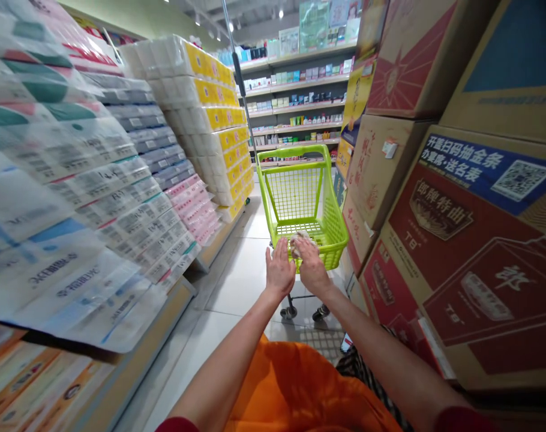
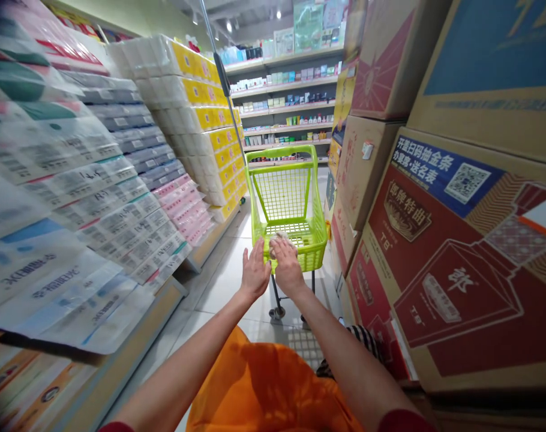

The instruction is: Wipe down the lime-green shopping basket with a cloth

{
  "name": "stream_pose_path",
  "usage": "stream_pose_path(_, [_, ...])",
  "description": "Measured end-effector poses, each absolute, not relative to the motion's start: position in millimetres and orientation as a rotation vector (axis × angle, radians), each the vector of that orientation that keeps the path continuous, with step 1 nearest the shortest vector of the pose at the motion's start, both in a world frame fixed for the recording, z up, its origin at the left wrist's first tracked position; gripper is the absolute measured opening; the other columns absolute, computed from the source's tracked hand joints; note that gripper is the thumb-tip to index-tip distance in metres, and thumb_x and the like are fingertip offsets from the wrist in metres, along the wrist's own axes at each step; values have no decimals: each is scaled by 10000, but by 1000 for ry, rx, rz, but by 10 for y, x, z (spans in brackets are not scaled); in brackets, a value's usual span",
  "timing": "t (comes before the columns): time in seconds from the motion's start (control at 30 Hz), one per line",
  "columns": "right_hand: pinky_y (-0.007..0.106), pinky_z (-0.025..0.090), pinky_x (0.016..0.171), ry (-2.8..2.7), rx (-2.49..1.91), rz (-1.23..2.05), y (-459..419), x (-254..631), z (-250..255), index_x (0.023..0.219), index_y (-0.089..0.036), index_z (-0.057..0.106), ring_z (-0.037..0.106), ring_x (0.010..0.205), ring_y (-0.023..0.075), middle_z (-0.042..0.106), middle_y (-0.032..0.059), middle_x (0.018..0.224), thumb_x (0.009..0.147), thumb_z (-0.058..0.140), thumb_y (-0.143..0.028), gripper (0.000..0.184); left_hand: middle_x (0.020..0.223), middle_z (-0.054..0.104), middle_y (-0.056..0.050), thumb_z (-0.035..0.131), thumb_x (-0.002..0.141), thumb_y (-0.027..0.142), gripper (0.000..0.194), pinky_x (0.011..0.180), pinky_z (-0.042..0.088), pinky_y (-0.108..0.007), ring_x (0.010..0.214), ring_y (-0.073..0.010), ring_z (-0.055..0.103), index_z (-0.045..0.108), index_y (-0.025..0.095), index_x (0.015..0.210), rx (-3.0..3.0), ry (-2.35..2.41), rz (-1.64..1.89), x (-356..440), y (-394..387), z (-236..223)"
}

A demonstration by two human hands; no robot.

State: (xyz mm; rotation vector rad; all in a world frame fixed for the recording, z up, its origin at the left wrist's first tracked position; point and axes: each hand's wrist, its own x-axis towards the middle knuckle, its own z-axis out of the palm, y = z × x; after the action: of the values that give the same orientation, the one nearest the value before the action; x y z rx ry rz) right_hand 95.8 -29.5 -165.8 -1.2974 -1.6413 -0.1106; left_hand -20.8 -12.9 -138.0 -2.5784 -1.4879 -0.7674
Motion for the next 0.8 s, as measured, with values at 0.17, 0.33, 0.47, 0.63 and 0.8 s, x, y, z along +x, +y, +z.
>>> stream_pose_path(0.17, [308, 479, 881, -1472, -1315, 84, -462, 1213, -1522, 1367, -197, 215, 562, 1061, 153, 573, 63, 1202, 722, 364, -64, 675, 1334, 449, -89, 363, 840, 281, 442, 1039, 211, -553, 1224, -218, 409, 379, 197, 1274, -2782, -1352, -661, 203, -99, -1234])
stream_pose_path(0.33, [320, 498, 830, -1433, -1521, -107, -471, 1433, -1508, 1339, -189, 278, 584, 1013, 175, 611, 66, 1138, 686, 345, -27, 676, 1200, 576, -62, 477, 772, 215, 386, 1064, 111, -572, 1100, -217, 521, 492, 224, 1158, -2754, -1383, -820, 393, -104, -1291])
stream_pose_path(0.47, [479, 381, 958, -1444, -1683, -299, -397, 1576, -1591, 1274, -169, 376, 525, 1093, 229, 599, 96, 1138, 718, 347, -44, 571, 1127, 624, -23, 432, 761, 128, 347, 1075, 69, -559, 1060, -187, 549, 550, 247, 1064, -2678, -1494, -871, -4, 4, -1281])
stream_pose_path(0.63, [399, 417, 959, -1519, -1614, -291, -361, 1599, -1727, 1230, -147, 414, 459, 1171, 207, 559, 101, 1184, 690, 351, -16, 560, 1211, 569, -68, 397, 757, 108, 364, 1067, 102, -556, 1151, -199, 484, 551, 217, 1069, -2558, -1624, -829, -302, 94, -1225])
stream_pose_path(0.8, [403, 432, 949, -1498, -1598, -270, -352, 1453, -1747, 1236, -154, 399, 463, 1166, 201, 565, 98, 1163, 676, 338, -9, 582, 1201, 568, -93, 466, 743, 181, 372, 1078, 111, -529, 1164, -218, 466, 522, 184, 1111, -2706, -1454, -834, 237, -35, -1274])
